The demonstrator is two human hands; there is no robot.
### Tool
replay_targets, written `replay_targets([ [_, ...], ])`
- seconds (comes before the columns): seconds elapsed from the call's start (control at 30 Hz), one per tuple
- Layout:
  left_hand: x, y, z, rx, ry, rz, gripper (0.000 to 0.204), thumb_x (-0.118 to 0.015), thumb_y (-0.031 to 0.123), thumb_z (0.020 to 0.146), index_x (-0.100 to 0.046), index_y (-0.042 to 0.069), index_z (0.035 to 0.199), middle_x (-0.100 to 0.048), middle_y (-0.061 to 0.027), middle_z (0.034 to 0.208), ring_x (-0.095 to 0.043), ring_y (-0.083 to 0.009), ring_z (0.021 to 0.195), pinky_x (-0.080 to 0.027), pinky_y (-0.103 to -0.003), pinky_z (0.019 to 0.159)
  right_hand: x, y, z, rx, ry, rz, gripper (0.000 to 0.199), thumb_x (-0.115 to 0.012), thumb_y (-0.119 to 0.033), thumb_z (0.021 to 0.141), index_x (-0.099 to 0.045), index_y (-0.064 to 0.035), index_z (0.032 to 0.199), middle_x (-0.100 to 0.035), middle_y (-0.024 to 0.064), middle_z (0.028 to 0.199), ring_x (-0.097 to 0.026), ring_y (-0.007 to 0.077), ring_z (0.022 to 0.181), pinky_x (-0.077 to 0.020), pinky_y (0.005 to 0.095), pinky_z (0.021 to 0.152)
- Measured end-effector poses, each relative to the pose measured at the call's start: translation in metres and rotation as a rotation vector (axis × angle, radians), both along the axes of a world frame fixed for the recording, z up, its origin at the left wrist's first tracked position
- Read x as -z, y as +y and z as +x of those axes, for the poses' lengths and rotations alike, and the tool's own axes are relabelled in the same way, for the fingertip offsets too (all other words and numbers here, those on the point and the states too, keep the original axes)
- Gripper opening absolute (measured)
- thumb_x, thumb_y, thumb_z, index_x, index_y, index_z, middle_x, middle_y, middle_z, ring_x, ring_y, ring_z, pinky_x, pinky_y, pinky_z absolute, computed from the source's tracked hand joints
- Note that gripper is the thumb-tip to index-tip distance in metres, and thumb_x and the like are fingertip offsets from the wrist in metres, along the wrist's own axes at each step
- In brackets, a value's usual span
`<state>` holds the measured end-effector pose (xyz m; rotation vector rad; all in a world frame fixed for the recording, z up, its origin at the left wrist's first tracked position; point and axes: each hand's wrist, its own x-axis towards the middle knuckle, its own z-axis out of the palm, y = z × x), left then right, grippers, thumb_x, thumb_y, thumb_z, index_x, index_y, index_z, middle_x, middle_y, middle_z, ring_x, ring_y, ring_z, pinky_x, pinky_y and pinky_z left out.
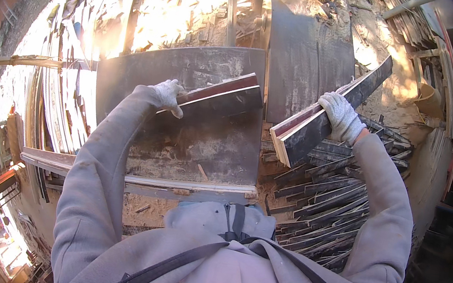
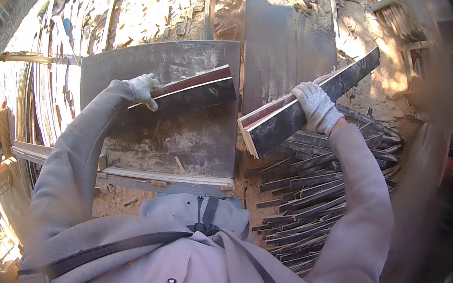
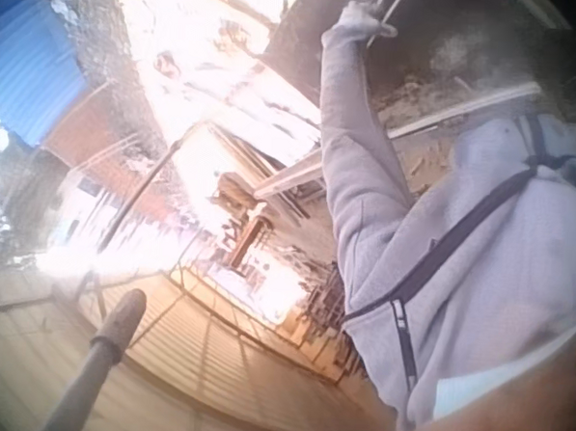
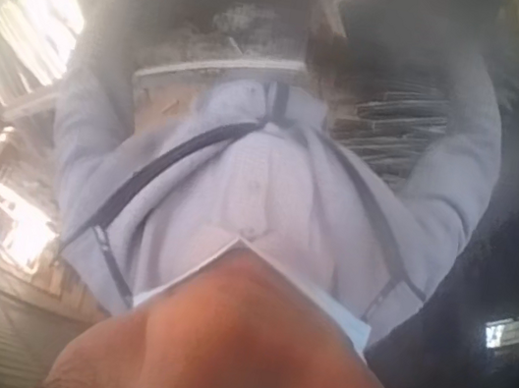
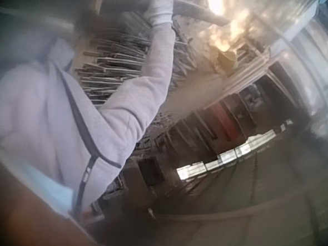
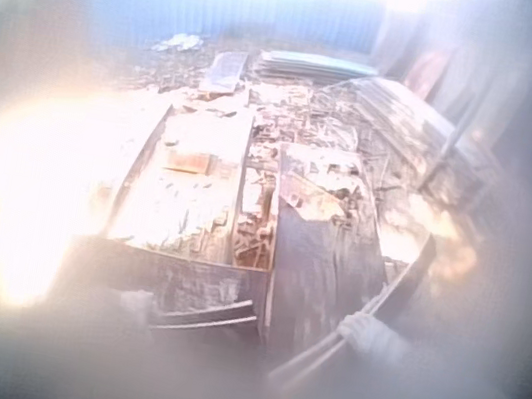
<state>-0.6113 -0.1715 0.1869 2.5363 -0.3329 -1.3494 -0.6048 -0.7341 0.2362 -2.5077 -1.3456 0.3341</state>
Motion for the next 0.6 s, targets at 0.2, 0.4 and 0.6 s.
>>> replay_targets([
  [0.2,0.001,0.002,-0.026,-0.207,0.085,-0.078,0.09,-0.098,0.029,0.059,-0.057,0.004,0.135,-0.068,-0.0223,0.127,-0.062,-0.0401,0.125,-0.048,-0.046,0.107,-0.004,0.002,0.0,0.022,0.007,-0.006,0.106,-0.091,-0.019,0.046,-0.046,-0.0027,0.141,-0.056,0.0222,0.136,-0.055,0.0441,0.13,-0.0414,0.0543,0.116],
  [0.4,-0.013,0.023,0.021,-0.183,0.115,-0.035,0.091,-0.096,0.022,0.062,-0.057,0.006,0.142,-0.068,-0.0191,0.132,-0.062,-0.0348,0.128,-0.049,-0.043,0.109,-0.003,0.006,0.005,0.053,0.005,0.001,0.103,-0.092,-0.02,0.048,-0.047,-0.003,0.14,-0.057,0.0221,0.135,-0.056,0.0435,0.129,-0.042,0.0542,0.115],
  [0.6,-0.026,0.027,0.014,-0.324,-0.562,0.06,0.098,-0.091,0.013,0.073,-0.043,0.012,0.158,-0.062,-0.0178,0.145,-0.058,-0.0298,0.136,-0.049,-0.041,0.112,-0.003,0.02,0.011,0.038,-0.019,-0.008,0.094,-0.092,-0.021,0.054,-0.047,-0.0026,0.135,-0.057,0.0218,0.127,-0.058,0.0427,0.12,-0.0456,0.0512,0.107],
])
